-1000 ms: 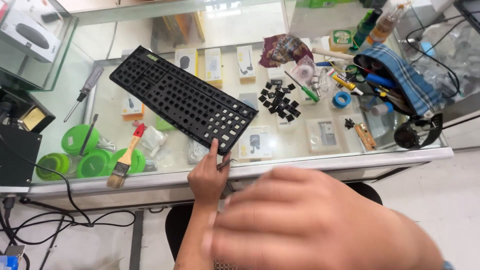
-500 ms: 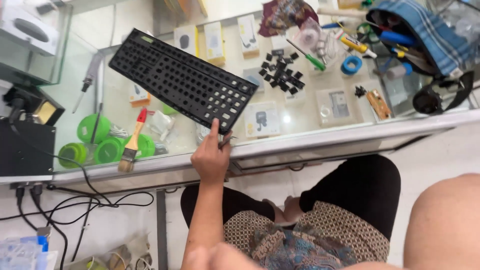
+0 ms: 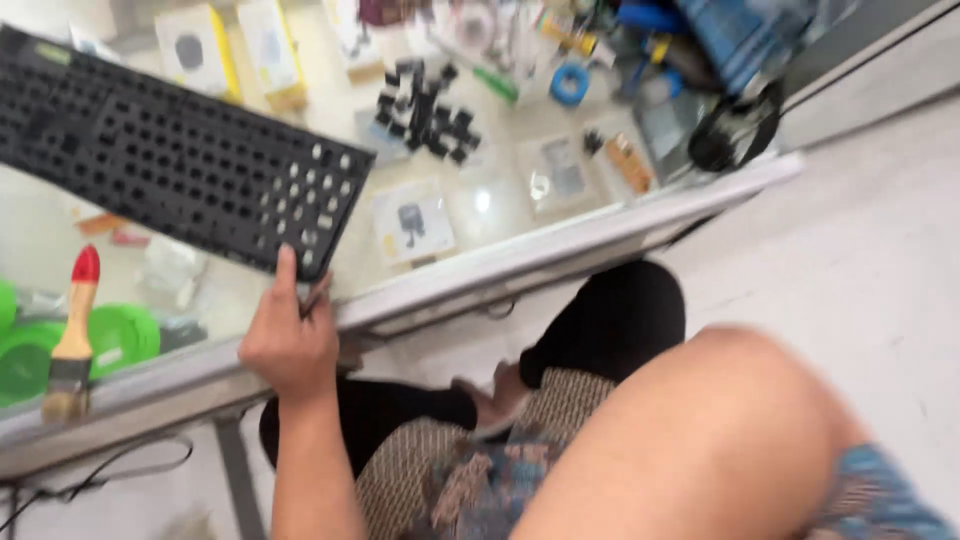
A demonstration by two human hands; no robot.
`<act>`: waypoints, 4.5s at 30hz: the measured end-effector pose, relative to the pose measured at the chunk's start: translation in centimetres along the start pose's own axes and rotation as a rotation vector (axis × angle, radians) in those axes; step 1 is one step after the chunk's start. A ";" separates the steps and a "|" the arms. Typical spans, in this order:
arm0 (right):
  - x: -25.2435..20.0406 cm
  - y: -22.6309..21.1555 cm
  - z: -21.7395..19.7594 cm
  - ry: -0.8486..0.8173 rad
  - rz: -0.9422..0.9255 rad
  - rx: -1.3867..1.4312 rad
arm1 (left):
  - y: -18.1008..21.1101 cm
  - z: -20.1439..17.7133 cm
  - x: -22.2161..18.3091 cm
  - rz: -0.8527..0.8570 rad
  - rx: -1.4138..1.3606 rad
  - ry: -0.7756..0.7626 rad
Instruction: Manually installing mechanical switches into a keyboard plate and PCB assembly at a repair bench.
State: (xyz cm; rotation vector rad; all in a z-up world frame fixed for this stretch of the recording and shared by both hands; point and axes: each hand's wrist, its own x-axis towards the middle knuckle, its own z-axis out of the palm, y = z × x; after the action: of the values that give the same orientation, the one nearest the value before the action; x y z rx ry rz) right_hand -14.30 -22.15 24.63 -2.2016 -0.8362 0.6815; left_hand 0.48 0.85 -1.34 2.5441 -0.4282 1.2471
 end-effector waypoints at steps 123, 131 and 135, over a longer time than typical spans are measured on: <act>16.7 19.8 1.3 1.077 -0.142 1.339 | 9.3 -1.1 9.3 -0.383 -0.414 -0.142; 16.8 19.5 1.3 1.084 -0.159 1.343 | 9.1 -1.1 9.3 -0.367 -0.392 -0.153; 16.7 20.2 1.7 1.068 -0.164 1.334 | 9.1 -1.0 9.2 -0.374 -0.409 -0.163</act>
State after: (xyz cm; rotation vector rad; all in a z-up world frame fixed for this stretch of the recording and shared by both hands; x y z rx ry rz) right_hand 3.00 -20.86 4.87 -0.9424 0.0871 -0.1303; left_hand 1.67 -8.46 7.65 2.2436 -0.1980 0.7346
